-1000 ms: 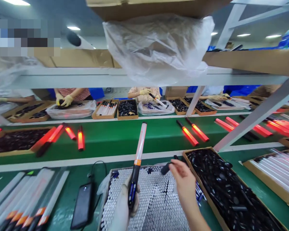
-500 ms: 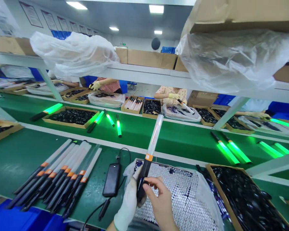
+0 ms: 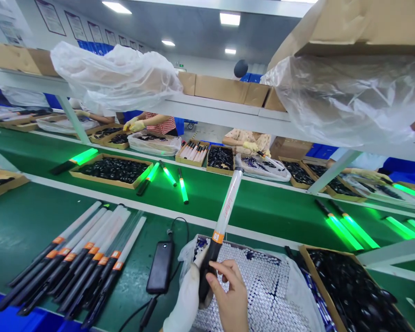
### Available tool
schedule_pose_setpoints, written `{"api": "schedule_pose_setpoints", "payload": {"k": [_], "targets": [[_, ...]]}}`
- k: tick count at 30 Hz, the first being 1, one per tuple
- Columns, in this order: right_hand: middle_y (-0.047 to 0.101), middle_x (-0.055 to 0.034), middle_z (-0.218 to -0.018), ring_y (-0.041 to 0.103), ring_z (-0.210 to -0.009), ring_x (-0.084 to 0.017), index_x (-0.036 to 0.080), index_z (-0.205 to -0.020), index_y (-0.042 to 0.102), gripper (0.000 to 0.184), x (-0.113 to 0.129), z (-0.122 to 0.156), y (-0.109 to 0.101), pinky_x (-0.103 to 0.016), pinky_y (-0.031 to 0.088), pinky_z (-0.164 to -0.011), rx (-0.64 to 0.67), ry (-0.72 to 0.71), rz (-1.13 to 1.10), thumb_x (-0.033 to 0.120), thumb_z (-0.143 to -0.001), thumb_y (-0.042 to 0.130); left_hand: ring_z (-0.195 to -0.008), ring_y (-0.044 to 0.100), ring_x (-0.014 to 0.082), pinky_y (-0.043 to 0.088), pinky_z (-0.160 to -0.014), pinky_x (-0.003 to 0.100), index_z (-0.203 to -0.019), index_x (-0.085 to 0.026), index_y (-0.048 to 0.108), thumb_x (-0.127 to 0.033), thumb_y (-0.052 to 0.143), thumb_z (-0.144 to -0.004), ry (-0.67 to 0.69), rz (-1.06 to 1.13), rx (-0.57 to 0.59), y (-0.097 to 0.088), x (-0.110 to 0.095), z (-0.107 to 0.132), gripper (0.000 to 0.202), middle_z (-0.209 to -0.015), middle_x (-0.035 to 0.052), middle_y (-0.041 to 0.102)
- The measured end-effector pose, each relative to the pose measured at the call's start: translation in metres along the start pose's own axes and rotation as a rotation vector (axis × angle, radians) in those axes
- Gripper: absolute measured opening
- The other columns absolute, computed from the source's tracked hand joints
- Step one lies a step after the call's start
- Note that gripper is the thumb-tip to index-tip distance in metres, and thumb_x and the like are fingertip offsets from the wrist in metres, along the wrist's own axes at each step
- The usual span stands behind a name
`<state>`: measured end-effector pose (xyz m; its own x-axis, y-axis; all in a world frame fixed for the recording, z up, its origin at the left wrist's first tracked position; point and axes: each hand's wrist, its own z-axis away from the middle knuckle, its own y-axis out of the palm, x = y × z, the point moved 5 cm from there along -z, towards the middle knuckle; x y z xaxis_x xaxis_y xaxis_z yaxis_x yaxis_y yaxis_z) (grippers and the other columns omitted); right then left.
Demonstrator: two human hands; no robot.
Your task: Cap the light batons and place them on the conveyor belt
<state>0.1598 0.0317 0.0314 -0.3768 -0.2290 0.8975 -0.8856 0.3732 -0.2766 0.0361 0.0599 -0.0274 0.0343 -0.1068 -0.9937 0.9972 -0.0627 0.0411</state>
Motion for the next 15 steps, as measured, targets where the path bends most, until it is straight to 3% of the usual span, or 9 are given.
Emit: {"api": "schedule_pose_setpoints", "payload": {"k": [4, 9, 15], "targets": [[0.062, -0.0021, -0.081, 0.057, -0.073, -0.011, 0.024, -0.094, 0.073, 0.016, -0.011, -0.003, -0.001, -0.019, 0.048, -0.064, 0.041, 0.048, 0.018, 0.033, -0.082, 0.065, -0.141, 0.031, 0.0276, 0.014, -0.12, 0.042, -0.128, -0.015, 0.06, -0.069, 0.039, -0.083, -0.047, -0.021, -0.028, 0.002, 0.015, -0.007, 0.074, -0.138, 0.0115, 0.055], [0.067, -0.0035, -0.091, 0.062, -0.087, -0.014, 0.025, -0.088, 0.073, 0.013, -0.015, -0.014, -0.007, -0.021, 0.051, -0.074, 0.045, 0.04, 0.088, 0.034, -0.082, 0.066, -0.138, 0.036, 0.0263, 0.017, -0.119, 0.041, -0.127, -0.018, 0.062, -0.064, 0.035, -0.088, -0.056, 0.062, 0.014, 0.008, 0.011, -0.017, 0.066, -0.139, 0.0096, 0.054], [0.069, -0.0009, -0.085, 0.061, -0.082, -0.013, 0.027, -0.091, 0.073, 0.013, -0.012, -0.024, -0.006, -0.022, 0.052, -0.073, 0.074, -0.024, 0.148, 0.032, -0.082, 0.067, -0.142, 0.026, 0.0285, 0.003, -0.119, 0.042, -0.124, -0.016, 0.064, -0.074, 0.039, -0.079, -0.101, 0.056, -0.011, 0.007, 0.004, -0.023, 0.077, -0.14, 0.0101, 0.053]]}}
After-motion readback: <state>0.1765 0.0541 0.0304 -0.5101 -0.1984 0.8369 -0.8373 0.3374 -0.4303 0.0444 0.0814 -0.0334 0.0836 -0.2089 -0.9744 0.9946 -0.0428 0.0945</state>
